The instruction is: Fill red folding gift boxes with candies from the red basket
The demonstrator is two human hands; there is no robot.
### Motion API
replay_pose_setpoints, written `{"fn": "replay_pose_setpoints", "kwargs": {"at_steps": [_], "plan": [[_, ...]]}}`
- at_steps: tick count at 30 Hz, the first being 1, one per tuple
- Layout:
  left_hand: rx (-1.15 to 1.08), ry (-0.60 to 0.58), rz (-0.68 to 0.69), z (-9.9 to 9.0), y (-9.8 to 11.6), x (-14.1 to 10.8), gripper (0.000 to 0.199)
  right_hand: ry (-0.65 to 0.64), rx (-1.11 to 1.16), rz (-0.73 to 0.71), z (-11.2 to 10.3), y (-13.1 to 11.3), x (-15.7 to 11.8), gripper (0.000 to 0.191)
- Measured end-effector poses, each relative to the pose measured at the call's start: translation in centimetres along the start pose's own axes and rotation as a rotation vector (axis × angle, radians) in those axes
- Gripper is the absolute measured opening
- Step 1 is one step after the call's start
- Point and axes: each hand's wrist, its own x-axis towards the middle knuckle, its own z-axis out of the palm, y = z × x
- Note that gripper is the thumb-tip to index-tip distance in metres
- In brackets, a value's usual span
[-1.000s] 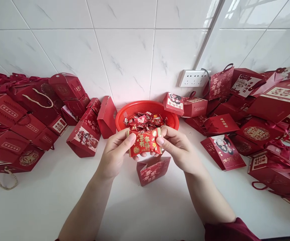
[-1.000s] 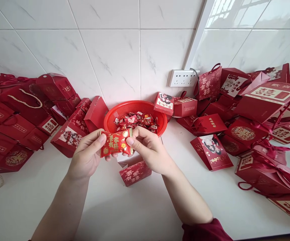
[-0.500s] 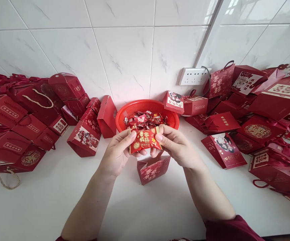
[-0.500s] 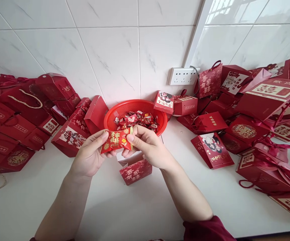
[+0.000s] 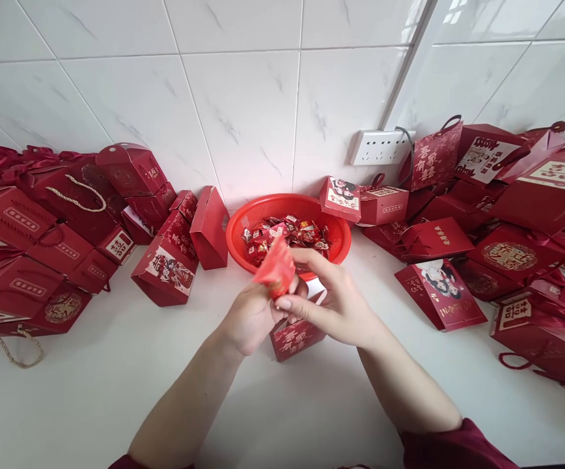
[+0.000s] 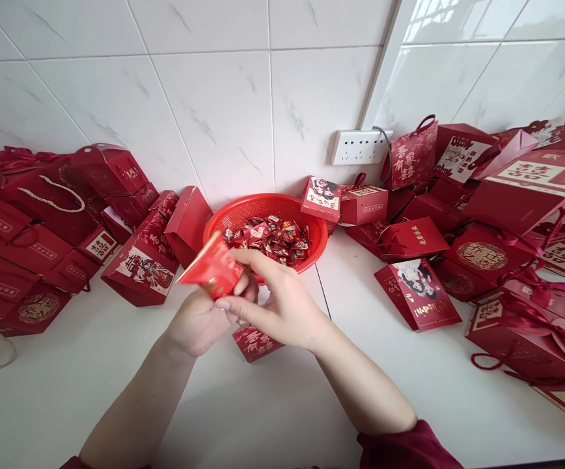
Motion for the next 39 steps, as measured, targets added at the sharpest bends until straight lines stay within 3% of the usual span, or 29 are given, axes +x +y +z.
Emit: {"fn": "replay_pose_setpoints", "kwargs": {"at_steps": [3, 7, 10, 13, 16, 20, 25, 30, 33, 35, 37, 39], "plan": [[0.095, 0.011, 0.017, 0.1, -0.6, 0.0, 0.024, 0.036, -0.086, -0.032, 0.1, 0.1, -0.1, 0.033], [0.272, 0.101, 0.024, -0.3, -0.6, -0.3, 0.012, 0.104, -0.119, -0.085, -0.2, -0.3, -0.3, 0.035], [0.323, 0.250, 0.225, -0.7, -0.3, -0.2, 0.005, 0.124, -0.088, -0.070, -0.4, -0.7, -0.3, 0.029], [0.260, 0.291, 0.361, -0.8, 0.2, -0.2, 0.021, 0.123, 0.087, 0.046, -0.5, -0.6, -0.3, 0.018], [0.228, 0.264, 0.269, -0.7, 0.9, -0.6, 0.042, 0.102, 0.280, 0.150, -0.6, -0.2, -0.1, 0.016], [0.233, 0.214, 0.186, -0.7, 1.5, -1.3, 0.069, 0.126, 0.356, 0.146, -0.7, 0.0, 0.4, 0.011], [0.315, 0.130, 0.193, -1.0, 1.6, -1.6, 0.048, 0.158, 0.349, 0.144, -0.7, -0.2, 0.5, 0.011], [0.290, 0.121, 0.166, -1.0, 1.5, -1.3, 0.045, 0.224, 0.304, 0.125, -0.7, 0.0, 0.3, 0.012], [0.250, 0.127, 0.280, -1.0, 1.3, -1.0, 0.045, 0.320, 0.259, 0.075, -0.7, 0.1, 0.3, 0.009], [0.263, 0.145, 0.380, -0.9, 1.1, -0.8, 0.059, 0.380, 0.230, 0.044, -0.3, 0.1, 0.2, 0.009], [0.305, 0.218, 0.456, -0.8, 0.9, -0.7, 0.069, 0.400, 0.208, 0.038, 0.6, 0.1, 0.1, 0.012], [0.337, 0.334, 0.524, -0.5, 0.6, -0.7, 0.061, 0.398, 0.226, 0.051, 2.0, 0.3, -0.2, 0.016]]}}
